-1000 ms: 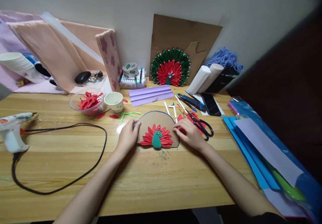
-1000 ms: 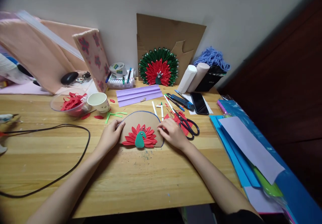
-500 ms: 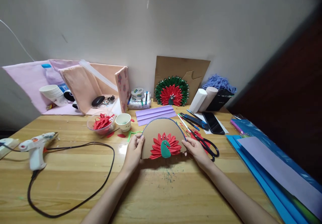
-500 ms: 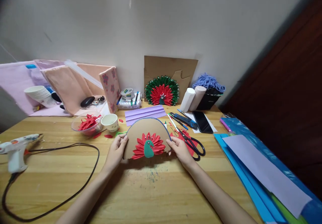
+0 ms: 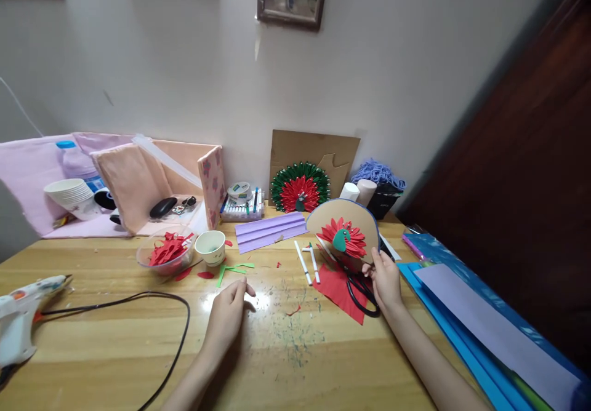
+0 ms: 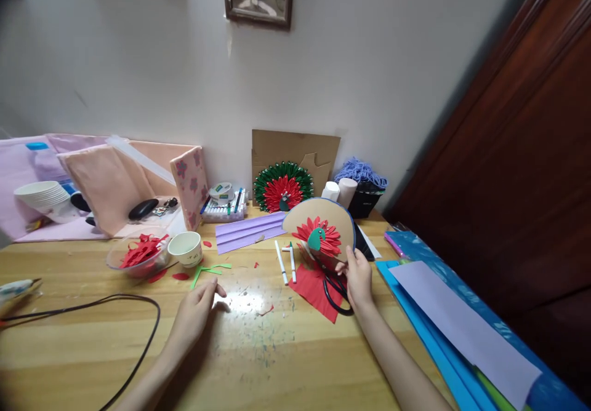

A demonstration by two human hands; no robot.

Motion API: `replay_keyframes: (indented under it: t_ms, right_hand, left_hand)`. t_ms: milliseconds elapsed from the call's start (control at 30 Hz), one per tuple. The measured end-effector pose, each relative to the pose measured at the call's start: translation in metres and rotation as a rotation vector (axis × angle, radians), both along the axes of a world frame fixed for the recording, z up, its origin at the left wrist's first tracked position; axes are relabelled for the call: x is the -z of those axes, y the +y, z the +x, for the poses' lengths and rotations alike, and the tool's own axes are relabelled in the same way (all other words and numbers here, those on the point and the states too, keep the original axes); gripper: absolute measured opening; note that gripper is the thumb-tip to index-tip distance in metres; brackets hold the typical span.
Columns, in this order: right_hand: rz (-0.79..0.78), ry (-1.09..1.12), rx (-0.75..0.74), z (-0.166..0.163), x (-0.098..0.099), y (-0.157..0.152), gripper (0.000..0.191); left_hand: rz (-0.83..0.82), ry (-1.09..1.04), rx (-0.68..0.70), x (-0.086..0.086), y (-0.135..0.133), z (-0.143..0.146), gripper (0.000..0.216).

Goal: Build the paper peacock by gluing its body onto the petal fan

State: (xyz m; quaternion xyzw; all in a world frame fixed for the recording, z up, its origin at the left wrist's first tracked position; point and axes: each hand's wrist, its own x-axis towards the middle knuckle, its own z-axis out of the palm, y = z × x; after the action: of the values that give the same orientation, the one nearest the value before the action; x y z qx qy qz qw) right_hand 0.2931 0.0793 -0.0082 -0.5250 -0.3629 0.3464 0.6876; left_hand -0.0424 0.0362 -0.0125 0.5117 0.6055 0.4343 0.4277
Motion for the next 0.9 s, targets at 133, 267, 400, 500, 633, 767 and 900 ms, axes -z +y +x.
replay_keyframes:
  t_ms: [133, 267, 400, 500, 633, 767, 900]
  right_hand:
    - [-0.001, -0.036, -0.034, -0.005, -0.001, -0.002, 0.041]
    - [-0.055, -0.033, -0.248, -0.032, 0.001, -0.012, 0.042]
    - [-0.16, -0.056, -0.507, -0.056, 0.008, -0.024, 0.042]
    - [-0.213, -0.073, -0.59, -0.065, 0.016, -0.029, 0.036]
    - [-0.235, -0.061, -0.668, -0.069, 0.02, -0.033, 0.035]
    - [-0.168, -0.247, -0.769, -0.073, 0.015, -0.041, 0.039]
    - [-0.124, -0.429, -0.8, -0.077, 0.011, -0.048, 0.035]
  left_hand:
    - [0.034, 0.154, 0.074, 0.0, -0.004, 0.004, 0.035]
    - [0.132, 0.215, 0.112, 0.002, -0.008, 0.01, 0.029]
    - [0.109, -0.01, 0.088, 0.002, -0.004, 0.013, 0.032]
    - [0.082, -0.155, 0.034, 0.003, 0.003, 0.01, 0.035]
    - [0.085, -0.248, -0.039, 0.002, 0.012, 0.0, 0.038]
    - [0.087, -0.29, -0.16, -0.004, 0.016, -0.014, 0.042]
    - [0.086, -0.317, -0.246, -0.01, 0.016, -0.019, 0.046]
